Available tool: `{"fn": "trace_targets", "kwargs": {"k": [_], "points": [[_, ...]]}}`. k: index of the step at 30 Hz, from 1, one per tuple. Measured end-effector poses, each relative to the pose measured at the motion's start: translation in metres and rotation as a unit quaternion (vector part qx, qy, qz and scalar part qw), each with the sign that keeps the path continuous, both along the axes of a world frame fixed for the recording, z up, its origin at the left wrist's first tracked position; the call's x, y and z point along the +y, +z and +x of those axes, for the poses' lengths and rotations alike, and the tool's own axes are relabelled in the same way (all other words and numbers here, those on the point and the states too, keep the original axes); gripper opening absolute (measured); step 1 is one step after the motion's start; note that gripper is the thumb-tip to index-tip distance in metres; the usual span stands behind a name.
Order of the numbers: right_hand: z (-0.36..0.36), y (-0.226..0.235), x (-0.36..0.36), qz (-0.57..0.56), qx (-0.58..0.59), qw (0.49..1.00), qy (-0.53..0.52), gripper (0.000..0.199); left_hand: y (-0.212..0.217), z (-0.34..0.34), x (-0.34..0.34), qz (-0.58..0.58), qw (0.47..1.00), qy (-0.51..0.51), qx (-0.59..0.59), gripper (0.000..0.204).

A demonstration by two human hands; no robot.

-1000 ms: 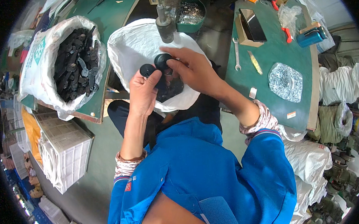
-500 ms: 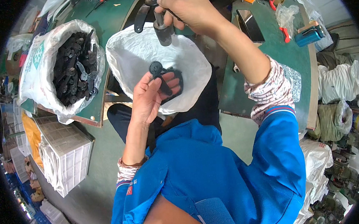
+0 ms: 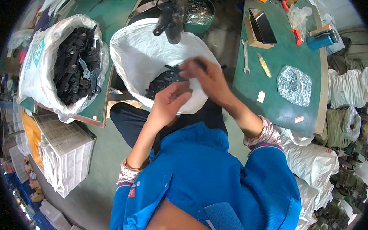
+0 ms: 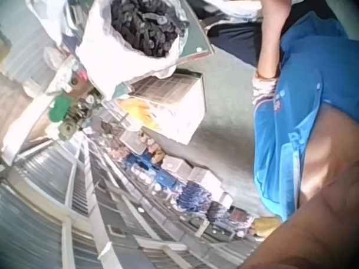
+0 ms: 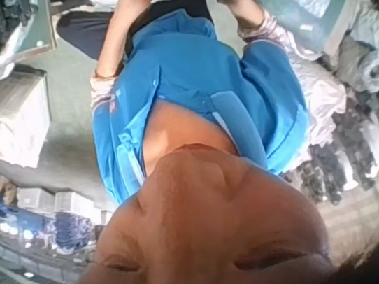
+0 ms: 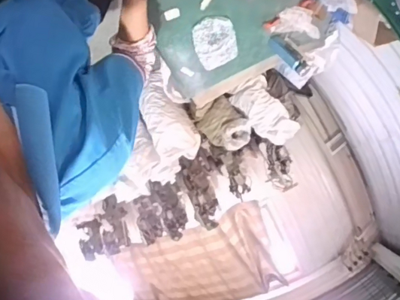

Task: The person repeatedly picks black plastic components from a white sack, attaches a small black cap to each using a vertical press-like tool, and places the assembled units into a second white sack. The process is continuous and repetitive throughout the clip.

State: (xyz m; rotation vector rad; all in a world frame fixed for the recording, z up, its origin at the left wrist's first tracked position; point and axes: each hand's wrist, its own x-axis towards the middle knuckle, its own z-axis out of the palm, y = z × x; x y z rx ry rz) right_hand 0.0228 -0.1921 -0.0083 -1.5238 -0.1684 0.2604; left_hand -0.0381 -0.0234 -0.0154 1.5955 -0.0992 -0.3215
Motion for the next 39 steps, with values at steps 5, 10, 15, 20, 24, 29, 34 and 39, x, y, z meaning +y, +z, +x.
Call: {"fn": "trace_targets", "kwargs": {"k": [5, 10, 15, 20, 24, 29, 34, 39], "points": [[0.045, -0.038, -0.047, -0.371, -0.166, 0.901, -0.150, 0.029, 0.002, -0.017, 0.015, 0.275, 0.925, -0.072, -0.252, 0.049], [0.060, -0.080, -0.063, -0.447, -0.161, 0.865, -0.158, 0.031, -0.013, -0.028, 0.039, 0.428, 0.858, -0.146, -0.244, 0.024], [0.081, -0.095, -0.062, -0.332, -0.015, 0.928, -0.168, 0.025, -0.011, -0.037, 0.066, 0.384, 0.892, 0.015, -0.237, 0.013], [0.059, -0.091, -0.060, -0.367, -0.058, 0.916, -0.149, 0.027, 0.000, -0.028, 0.090, 0.315, 0.902, 0.145, -0.258, 0.024], [0.045, -0.076, -0.060, -0.361, -0.106, 0.910, -0.173, 0.022, -0.002, 0.025, 0.156, 0.333, 0.871, 0.310, -0.185, 0.046], [0.030, -0.063, -0.066, -0.334, -0.122, 0.911, -0.208, 0.014, 0.001, 0.095, 0.244, 0.498, 0.768, 0.347, -0.203, 0.070], [0.005, -0.052, -0.060, -0.362, -0.177, 0.888, -0.223, 0.012, 0.011, 0.159, 0.259, 0.630, 0.717, 0.204, -0.218, 0.077], [-0.024, -0.041, -0.047, -0.352, -0.156, 0.892, -0.236, 0.010, -0.010, 0.204, 0.246, 0.752, 0.624, 0.164, -0.134, 0.074]]}}
